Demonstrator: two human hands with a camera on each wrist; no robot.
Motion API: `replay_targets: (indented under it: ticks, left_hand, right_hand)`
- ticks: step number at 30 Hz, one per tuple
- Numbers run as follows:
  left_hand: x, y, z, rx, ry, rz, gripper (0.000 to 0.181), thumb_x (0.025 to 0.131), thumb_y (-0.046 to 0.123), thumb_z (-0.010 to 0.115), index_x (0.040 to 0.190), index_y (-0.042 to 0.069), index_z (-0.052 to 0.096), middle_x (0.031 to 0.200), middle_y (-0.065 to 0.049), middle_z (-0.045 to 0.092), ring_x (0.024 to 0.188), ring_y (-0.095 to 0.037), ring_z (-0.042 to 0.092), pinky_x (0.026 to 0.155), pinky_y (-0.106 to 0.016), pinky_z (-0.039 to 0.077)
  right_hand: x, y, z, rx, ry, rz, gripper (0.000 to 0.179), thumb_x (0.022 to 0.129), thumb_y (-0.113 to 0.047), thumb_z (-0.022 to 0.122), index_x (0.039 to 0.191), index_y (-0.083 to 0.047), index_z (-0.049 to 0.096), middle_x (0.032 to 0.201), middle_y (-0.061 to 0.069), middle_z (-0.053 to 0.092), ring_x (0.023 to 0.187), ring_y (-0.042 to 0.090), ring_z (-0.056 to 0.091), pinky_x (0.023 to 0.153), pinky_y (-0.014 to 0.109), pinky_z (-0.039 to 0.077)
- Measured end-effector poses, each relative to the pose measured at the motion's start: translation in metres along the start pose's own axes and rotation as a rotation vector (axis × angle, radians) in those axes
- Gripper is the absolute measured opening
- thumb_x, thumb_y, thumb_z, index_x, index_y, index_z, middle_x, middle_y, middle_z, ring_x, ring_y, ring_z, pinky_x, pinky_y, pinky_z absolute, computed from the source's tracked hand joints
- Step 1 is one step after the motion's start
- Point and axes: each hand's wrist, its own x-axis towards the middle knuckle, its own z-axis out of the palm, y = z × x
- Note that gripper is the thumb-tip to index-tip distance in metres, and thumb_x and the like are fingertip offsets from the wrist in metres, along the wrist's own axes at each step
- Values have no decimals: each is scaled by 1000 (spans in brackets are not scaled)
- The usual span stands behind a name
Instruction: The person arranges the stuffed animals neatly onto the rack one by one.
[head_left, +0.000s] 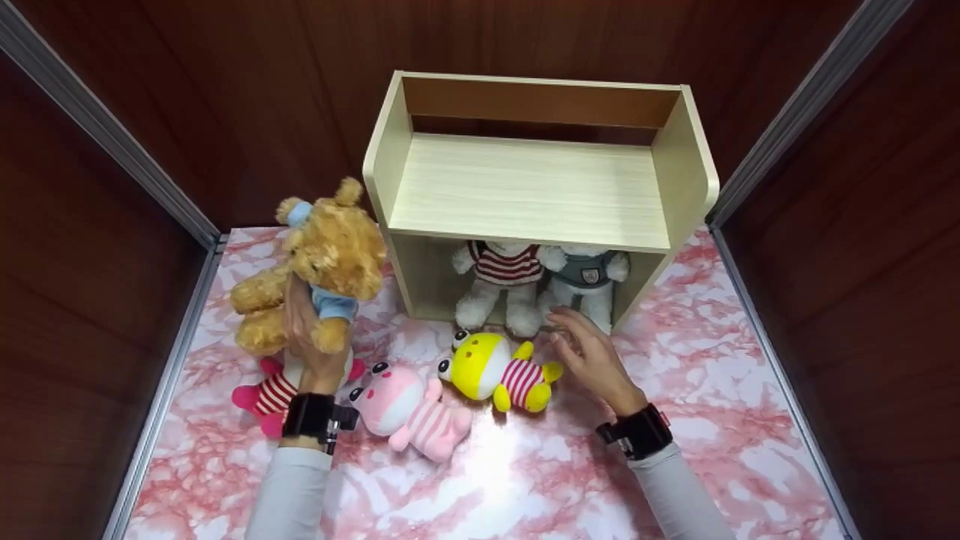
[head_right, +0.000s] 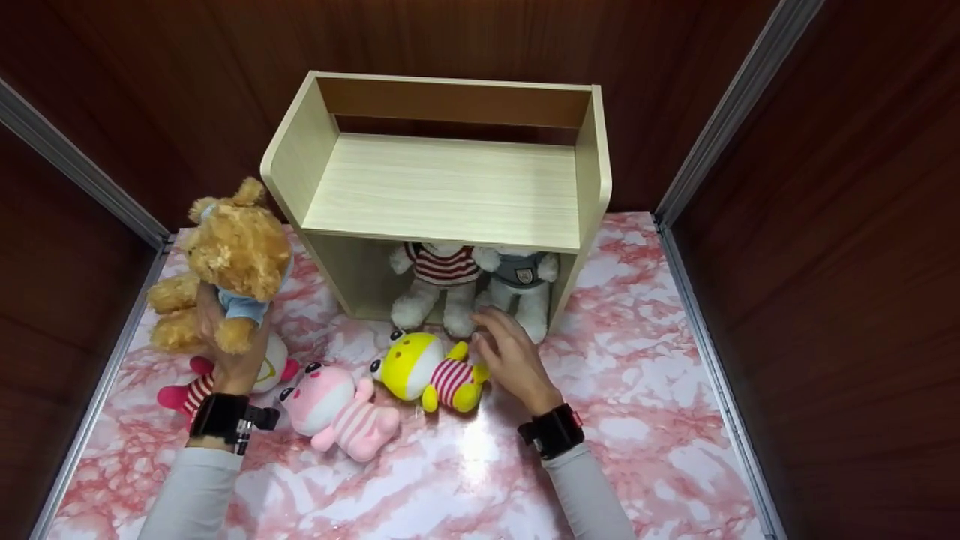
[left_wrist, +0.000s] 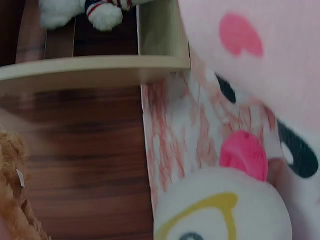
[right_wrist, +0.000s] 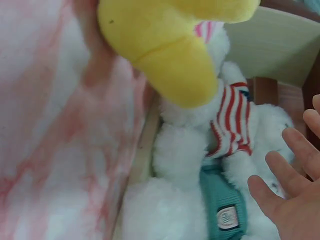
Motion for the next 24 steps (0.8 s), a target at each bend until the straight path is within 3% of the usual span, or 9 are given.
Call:
replay_targets:
  ticks: [5, 9, 12, 14, 16, 17, 18, 21, 24]
  left_hand:
    - [-4, 16, 1, -75, 13, 26, 66, 90, 24, 67, 144, -11, 50, 143, -28, 56, 134, -38, 54, 116, -48, 40]
    - [-8, 28, 4, -132, 39, 85, 62, 102, 41, 57, 155, 9, 47, 147, -24, 54, 137, -34, 51, 116, -48, 39]
    - [-11, 36, 9, -155, 75, 147, 62, 107, 55, 42, 156, 16, 47, 145, -21, 57, 133, -34, 55, 113, -47, 42]
    - [-11, 41, 14, -171, 138, 179, 54, 111, 46, 40, 149, 11, 55, 138, -22, 62, 124, -36, 61, 107, -47, 47]
    - [-13, 46, 19, -123, 178, 236, 39, 113, 22, 42, 145, 7, 58, 133, -22, 65, 117, -38, 64, 100, -48, 52]
    - [-14, 48, 20, -94, 187, 264, 37, 109, 5, 46, 144, 6, 58, 131, -22, 66, 115, -39, 65, 97, -50, 53]
    - [-16, 50, 21, -52, 190, 293, 48, 102, -9, 48, 146, 8, 57, 131, -22, 66, 114, -38, 66, 94, -51, 55]
    - [-21, 56, 20, 35, 123, 387, 82, 83, -27, 52, 154, 13, 47, 139, -20, 62, 122, -39, 63, 92, -59, 55]
    - [-27, 63, 18, 13, 23, 436, 92, 80, -27, 53, 160, 18, 38, 149, -17, 56, 133, -38, 56, 99, -62, 50]
  right_hand:
    - [3, -12, 0, 1, 15, -25, 36, 98, -6, 71, 133, -4, 68, 144, 10, 61, 132, 28, 58, 107, 19, 43]
    - [8, -24, 0, 24, 28, -68, 37, 97, -2, 70, 134, -4, 67, 144, 10, 61, 131, 28, 58, 108, 20, 43]
    - [14, -34, -1, 58, 36, -110, 40, 96, 2, 69, 135, -5, 66, 145, 11, 60, 133, 30, 56, 114, 24, 39]
    - [18, -41, -1, 94, 41, -137, 41, 95, 3, 68, 136, -4, 65, 144, 14, 60, 135, 33, 55, 117, 27, 37]
    - [22, -50, -1, 139, 45, -156, 42, 95, 5, 67, 137, -4, 64, 144, 16, 60, 135, 34, 54, 117, 29, 38]
    - [24, -54, -1, 161, 48, -161, 43, 95, 5, 67, 137, -3, 64, 144, 16, 60, 134, 35, 55, 116, 30, 39]
    - [25, -58, -1, 184, 52, -161, 44, 95, 6, 67, 138, -3, 63, 143, 17, 60, 134, 34, 55, 114, 30, 41]
    - [29, -70, 0, 268, 57, -140, 47, 95, 9, 65, 140, -1, 60, 143, 16, 61, 132, 30, 57, 104, 30, 51]
    - [32, -81, 2, 367, 72, -83, 45, 98, 9, 60, 142, 0, 58, 143, 16, 61, 116, 25, 66, 86, 28, 60]
